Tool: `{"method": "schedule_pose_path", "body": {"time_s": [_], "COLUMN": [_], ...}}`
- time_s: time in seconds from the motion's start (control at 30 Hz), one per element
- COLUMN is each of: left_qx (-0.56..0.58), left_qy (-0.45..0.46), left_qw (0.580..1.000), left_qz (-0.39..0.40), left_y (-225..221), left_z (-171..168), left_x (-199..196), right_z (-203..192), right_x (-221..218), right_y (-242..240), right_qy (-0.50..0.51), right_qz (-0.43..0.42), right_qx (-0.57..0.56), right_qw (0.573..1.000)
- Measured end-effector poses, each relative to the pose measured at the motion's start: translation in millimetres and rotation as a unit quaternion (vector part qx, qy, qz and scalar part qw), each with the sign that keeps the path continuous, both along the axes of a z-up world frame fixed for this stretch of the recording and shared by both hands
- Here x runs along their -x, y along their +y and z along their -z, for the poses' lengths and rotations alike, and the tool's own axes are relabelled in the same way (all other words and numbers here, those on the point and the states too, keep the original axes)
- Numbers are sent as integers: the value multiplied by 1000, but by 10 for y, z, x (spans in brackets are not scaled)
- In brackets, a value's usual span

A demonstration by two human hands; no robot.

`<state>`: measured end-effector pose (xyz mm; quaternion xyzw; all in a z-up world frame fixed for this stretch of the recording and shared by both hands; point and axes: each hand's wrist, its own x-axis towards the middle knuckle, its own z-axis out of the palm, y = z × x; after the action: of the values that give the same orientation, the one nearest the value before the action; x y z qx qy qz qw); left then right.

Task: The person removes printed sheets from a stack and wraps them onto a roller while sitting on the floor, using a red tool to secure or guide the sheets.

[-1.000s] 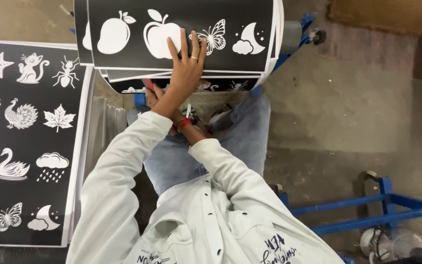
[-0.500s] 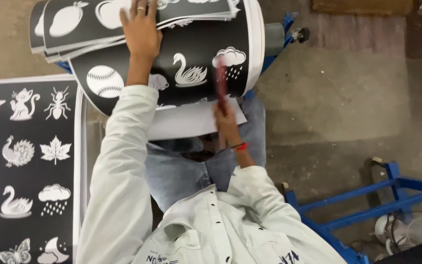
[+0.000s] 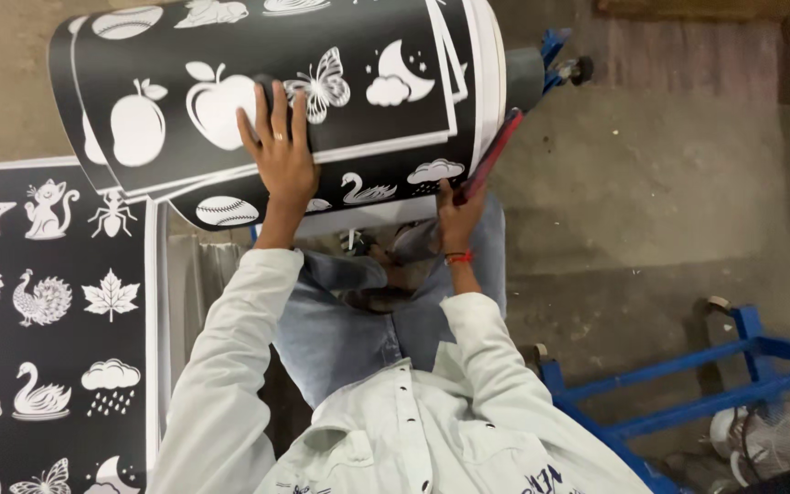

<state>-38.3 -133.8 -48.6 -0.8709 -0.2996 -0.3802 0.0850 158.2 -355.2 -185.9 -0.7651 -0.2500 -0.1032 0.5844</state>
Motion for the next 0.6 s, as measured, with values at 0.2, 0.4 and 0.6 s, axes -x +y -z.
{"method": "schedule_pose_path", "body": {"time_s": [0.2,0.4,0.6], "left_qx": [-55,59,120], "left_qy": [34,84,110], "left_qw": [998,995,987], "left_qz": [7,-17,8], "left_y": [-567,-625,62], "left_z": [564,264,-454], "left_x": [324,214,-313], "right_z": [424,203,-606], "right_x": [169,84,-76], "right_y": [-279,-332,-63], "right_qy": [274,321,420], "right_qz": [-42,-120,-191], "right_qx": [-77,-195,-200], "right_qw": [958,919,864]}}
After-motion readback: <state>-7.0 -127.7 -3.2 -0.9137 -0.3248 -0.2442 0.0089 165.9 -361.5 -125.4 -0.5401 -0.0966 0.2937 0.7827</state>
